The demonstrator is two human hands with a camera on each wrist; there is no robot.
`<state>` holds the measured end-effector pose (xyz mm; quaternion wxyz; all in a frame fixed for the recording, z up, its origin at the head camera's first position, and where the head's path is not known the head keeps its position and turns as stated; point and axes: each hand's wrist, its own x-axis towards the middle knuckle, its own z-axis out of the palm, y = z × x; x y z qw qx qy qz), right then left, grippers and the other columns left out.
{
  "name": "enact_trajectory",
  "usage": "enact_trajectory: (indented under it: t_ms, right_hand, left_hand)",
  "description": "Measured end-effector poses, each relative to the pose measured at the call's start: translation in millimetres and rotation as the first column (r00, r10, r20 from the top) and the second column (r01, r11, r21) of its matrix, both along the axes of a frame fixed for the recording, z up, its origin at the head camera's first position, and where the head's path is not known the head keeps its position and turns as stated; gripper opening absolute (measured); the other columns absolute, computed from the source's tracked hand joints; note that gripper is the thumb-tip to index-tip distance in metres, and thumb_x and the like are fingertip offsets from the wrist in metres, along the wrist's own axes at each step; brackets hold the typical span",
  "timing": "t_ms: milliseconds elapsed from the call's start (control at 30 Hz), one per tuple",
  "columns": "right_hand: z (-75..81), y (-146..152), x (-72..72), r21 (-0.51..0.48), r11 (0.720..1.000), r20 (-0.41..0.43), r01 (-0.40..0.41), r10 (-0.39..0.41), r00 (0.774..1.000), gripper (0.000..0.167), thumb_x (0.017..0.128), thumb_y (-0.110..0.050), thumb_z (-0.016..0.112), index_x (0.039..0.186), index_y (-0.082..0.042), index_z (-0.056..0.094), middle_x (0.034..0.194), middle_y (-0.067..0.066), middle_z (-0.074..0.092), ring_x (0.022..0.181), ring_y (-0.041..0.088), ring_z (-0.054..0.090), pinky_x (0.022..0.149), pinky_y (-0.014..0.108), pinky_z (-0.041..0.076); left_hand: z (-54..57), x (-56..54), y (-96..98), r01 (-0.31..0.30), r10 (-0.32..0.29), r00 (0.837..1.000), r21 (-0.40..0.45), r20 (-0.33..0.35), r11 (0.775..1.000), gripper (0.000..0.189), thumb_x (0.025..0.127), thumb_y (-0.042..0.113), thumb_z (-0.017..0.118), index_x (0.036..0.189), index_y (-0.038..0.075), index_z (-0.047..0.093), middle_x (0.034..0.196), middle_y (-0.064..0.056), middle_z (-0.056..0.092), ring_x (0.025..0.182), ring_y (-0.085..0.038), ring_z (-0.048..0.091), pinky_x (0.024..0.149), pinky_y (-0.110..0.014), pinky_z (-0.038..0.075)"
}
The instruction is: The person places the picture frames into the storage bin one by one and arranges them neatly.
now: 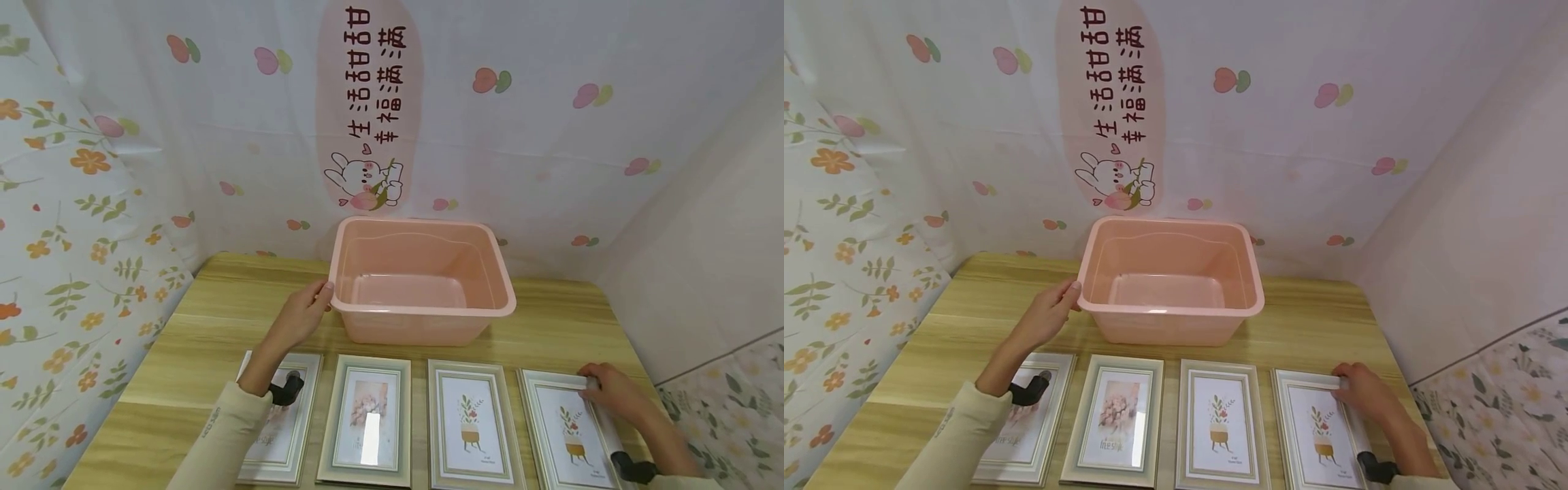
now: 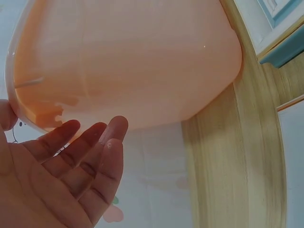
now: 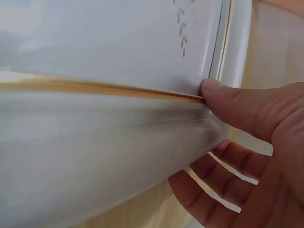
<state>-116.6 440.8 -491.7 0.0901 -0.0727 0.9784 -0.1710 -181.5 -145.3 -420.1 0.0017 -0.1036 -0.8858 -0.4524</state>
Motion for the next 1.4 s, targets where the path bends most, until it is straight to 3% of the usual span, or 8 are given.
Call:
enact_trajectory:
  t_ms: [400, 567, 733, 867, 1033, 1167, 1267, 1400]
  right_hand:
    - [-0.7, -6, 5.3, 0.098, 0.994, -0.041, 0.043, -0.039, 0.998, 0.027, 0.084, 0.000, 0.067, 0.106, 0.009, 0.055, 0.098, 0.027, 0.059, 0.086, 0.036, 0.062, 0.071, 0.054, 0.050]
    - [5.3, -5, 0.9, 0.048, 0.998, 0.004, 0.031, -0.031, 1.000, 0.027, 0.084, 0.005, 0.066, 0.106, 0.012, 0.051, 0.093, 0.021, 0.061, 0.087, 0.036, 0.060, 0.074, 0.053, 0.050]
    - [10.3, 1, -1.6, -0.063, 0.998, 0.032, 0.008, -0.006, 0.999, 0.045, 0.085, 0.003, 0.066, 0.124, 0.018, 0.047, 0.107, 0.033, 0.057, 0.098, 0.046, 0.057, 0.079, 0.057, 0.049]
    - [24.4, -3, -3.7, -0.105, 0.994, 0.001, -0.021, 0.021, 1.000, 0.051, 0.085, 0.003, 0.068, 0.129, 0.018, 0.049, 0.116, 0.038, 0.055, 0.107, 0.052, 0.053, 0.081, 0.055, 0.048]
    - [43.1, -9, -5.3, -0.156, 0.986, -0.042, -0.059, 0.053, 0.998, 0.036, 0.086, 0.001, 0.069, 0.118, 0.013, 0.061, 0.110, 0.026, 0.063, 0.095, 0.028, 0.056, 0.071, 0.032, 0.049]
    - [57.9, -11, -2.6, -0.226, 0.973, -0.034, -0.049, 0.042, 0.999, 0.036, 0.091, -0.003, 0.065, 0.123, 0.012, 0.058, 0.109, 0.021, 0.060, 0.083, 0.007, 0.049, 0.062, 0.024, 0.047]
    - [69.0, -13, -0.4, -0.231, 0.973, -0.061, -0.020, 0.006, 0.998, 0.037, 0.094, -0.007, 0.064, 0.127, 0.010, 0.056, 0.109, 0.021, 0.057, 0.079, 0.001, 0.045, 0.060, 0.024, 0.043]
    - [83.0, -16, 1.2, -0.213, 0.977, -0.123, 0.022, -0.049, 0.991, 0.038, 0.097, -0.013, 0.062, 0.129, 0.006, 0.057, 0.115, 0.025, 0.055, 0.086, 0.007, 0.044, 0.065, 0.023, 0.038]
  left_hand:
    - [-0.1, -2.1, 1.9, 0.031, -0.031, 0.999, 0.010, 0.040, 0.999, 0.050, 0.108, 0.041, 0.033, 0.133, 0.004, 0.056, 0.115, -0.017, 0.067, 0.096, -0.029, 0.066, 0.080, -0.044, 0.052]
    - [-1.8, -3.2, 2.5, 0.042, -0.044, 0.997, 0.033, 0.061, 0.999, 0.048, 0.108, 0.039, 0.033, 0.134, 0.006, 0.055, 0.117, -0.018, 0.067, 0.095, -0.029, 0.066, 0.082, -0.045, 0.052]
    - [-0.1, -3.5, 3.7, 0.052, -0.056, 0.995, 0.048, 0.082, 0.997, 0.047, 0.108, 0.038, 0.033, 0.134, 0.005, 0.053, 0.117, -0.019, 0.065, 0.094, -0.027, 0.065, 0.078, -0.041, 0.052]
    - [4.0, -7.6, 6.2, 0.032, -0.044, 0.993, 0.108, 0.111, 0.994, 0.049, 0.107, 0.033, 0.039, 0.145, 0.004, 0.041, 0.121, -0.021, 0.062, 0.099, -0.031, 0.063, 0.071, -0.033, 0.051]
    - [7.2, -13.4, 11.7, 0.015, -0.032, 0.993, 0.151, 0.116, 0.988, 0.058, 0.105, 0.031, 0.046, 0.153, 0.005, 0.028, 0.128, -0.022, 0.059, 0.100, -0.032, 0.062, 0.067, -0.030, 0.051]
    - [8.2, -14.5, 16.7, 0.035, -0.048, 0.995, 0.143, 0.083, 0.989, 0.056, 0.105, 0.030, 0.044, 0.153, 0.005, 0.029, 0.111, -0.021, 0.062, 0.081, -0.030, 0.061, 0.061, -0.031, 0.050]
    - [9.2, -14.2, 19.3, 0.042, -0.049, 0.997, 0.129, 0.052, 0.991, 0.052, 0.105, 0.026, 0.041, 0.152, 0.006, 0.029, 0.100, -0.019, 0.061, 0.071, -0.030, 0.059, 0.058, -0.032, 0.048]
    - [9.7, -14.0, 20.7, 0.041, -0.045, 0.998, 0.113, 0.033, 0.993, 0.051, 0.105, 0.024, 0.039, 0.152, 0.007, 0.030, 0.106, -0.020, 0.062, 0.071, -0.027, 0.060, 0.058, -0.033, 0.051]
